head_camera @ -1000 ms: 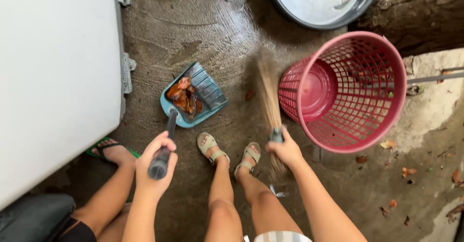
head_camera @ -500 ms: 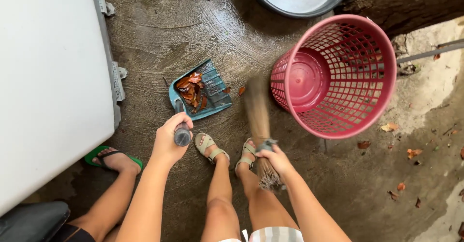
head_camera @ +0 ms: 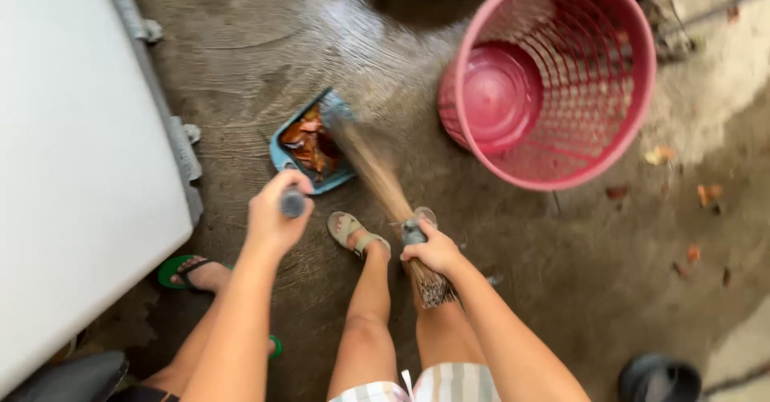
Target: The recorder uses a broom to sweep leaves and debris into a dustpan in an outdoor utility area.
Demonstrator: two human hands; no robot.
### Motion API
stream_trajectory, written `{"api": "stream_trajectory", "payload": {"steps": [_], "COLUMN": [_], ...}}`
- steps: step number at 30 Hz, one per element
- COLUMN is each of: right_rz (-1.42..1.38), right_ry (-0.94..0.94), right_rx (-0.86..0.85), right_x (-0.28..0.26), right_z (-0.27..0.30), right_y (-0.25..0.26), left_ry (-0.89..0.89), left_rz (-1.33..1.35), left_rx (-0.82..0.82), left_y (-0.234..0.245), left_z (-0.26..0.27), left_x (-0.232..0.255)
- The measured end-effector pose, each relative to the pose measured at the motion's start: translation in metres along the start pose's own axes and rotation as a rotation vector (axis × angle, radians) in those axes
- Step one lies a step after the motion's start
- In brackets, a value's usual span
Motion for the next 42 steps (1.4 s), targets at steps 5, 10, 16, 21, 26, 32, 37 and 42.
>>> {"api": "stream_trajectory", "payload": {"steps": [5, 10, 16, 21, 26, 32, 37, 42], "right_rz": [-0.108, -0.518, -0.240, -0.575, -0.745, -1.023, -1.144, -1.052], "right_ry": [0.061, -0.046, -0.206, -0.165, -0.067, -0.132, -0.316, -0.107], "right_rx": [0.113, 0.098, 0.255, 0.374, 0.449, 0.580, 0.680, 0.525], "right_x": [0.076, 0.115, 0.279, 0.343, 0.403, 0.479, 0.497, 0.519], "right_z": [0.044, 0.108, 0.111, 0.137, 0.163, 0.186, 0.174, 0.180], "right_y": [-0.008, 0.040, 0.057, 0.042, 0.023, -0.009, -0.052, -0.136], "left_ry": [-0.061, -0.132, -0.274, -0.251, -0.347, -0.442, -0.550, -0.445], "left_rz": [0.090, -0.014, -0.131, -0.178, -0.186, -0.331, -0.427, -0.480], "left_rx": [0.039, -0.092, -0.277, -0.497, -0.619, -0.750, -0.821, -0.835], "left_y": [0.026, 0.027, -0.042, -0.115, -0.187, -0.265, -0.312, -0.327], "left_z": [0.030, 0.053, 0.061, 0.083, 0.124, 0.183, 0.204, 0.203], "left_x": [-0.002, 0.047, 0.080, 0.106, 0.121, 0.150, 0.150, 0.154]}}
Point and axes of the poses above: each hand's wrist, its own z-axis away from the middle knuckle, its own y-axis out of the back of the hand, x = y × z, the point moved 4 cm from there along -z, towards the middle knuckle, and after that the axes turned 7 degrees about -z, right-handed, at the moved point
